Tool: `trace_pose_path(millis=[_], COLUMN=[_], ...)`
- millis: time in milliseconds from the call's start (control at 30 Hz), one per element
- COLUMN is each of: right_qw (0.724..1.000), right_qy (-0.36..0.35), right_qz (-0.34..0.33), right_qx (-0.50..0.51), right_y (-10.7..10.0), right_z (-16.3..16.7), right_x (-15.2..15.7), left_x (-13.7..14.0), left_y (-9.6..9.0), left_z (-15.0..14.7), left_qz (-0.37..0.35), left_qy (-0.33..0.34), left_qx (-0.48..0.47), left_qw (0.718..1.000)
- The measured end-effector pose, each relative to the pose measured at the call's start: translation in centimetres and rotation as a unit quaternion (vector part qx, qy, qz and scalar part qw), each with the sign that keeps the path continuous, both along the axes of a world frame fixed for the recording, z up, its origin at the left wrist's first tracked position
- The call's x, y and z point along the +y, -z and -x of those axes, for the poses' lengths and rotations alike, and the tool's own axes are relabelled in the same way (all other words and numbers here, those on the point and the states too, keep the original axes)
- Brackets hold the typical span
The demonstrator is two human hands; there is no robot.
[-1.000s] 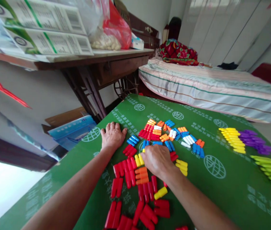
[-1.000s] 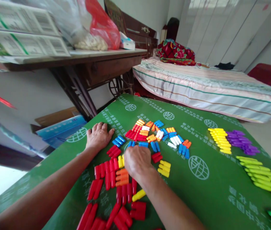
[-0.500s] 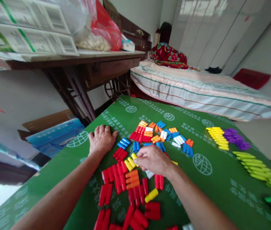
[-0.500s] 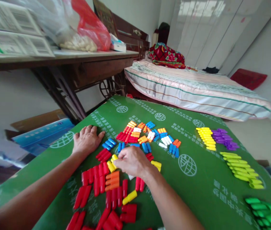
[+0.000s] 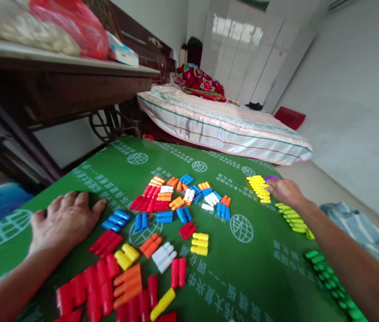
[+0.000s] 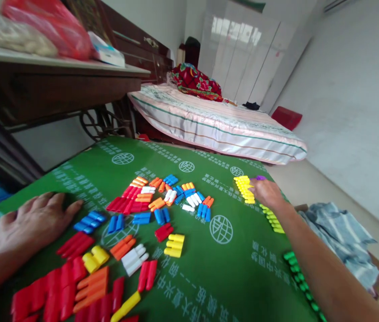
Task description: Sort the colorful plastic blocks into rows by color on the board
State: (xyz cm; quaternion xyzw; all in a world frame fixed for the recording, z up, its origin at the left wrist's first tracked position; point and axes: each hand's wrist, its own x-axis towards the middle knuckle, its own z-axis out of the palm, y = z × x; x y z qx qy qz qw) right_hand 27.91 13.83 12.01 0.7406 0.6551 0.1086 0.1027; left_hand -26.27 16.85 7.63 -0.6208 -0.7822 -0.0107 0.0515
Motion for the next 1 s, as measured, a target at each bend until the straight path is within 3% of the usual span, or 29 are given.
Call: trace_pose_path(millis=[133, 500, 833, 1000], right_qw=[0.999, 0.997, 0.999, 1.000], right_qy=[-0.008, -0.017, 0.010, 0.027], right_qz=[0.029, 0.066, 0.042, -0.001], right_qx=[-0.026, -0.027, -0.020, 0.012], right_y=[0.5, 1.9, 2.0, 1.5], right_z=[-2.1, -2.6, -2.6, -1.9], right_x=[1.6, 3.5, 2.9, 0.9], left_x=[0.2, 0.1, 0.2, 0.3], left_y=[0.0, 0.3, 0.4, 0.5], left_z=[0.1, 0.2, 0.3, 0.3], left_qz=[0.004, 0.003, 0.001, 0.002], left_qy=[0.000, -0.003, -0.002, -0.006], left_qx=[-0.001, 0.005, 0.002, -0.001], left_qw=[1.000, 1.000, 1.000, 1.000])
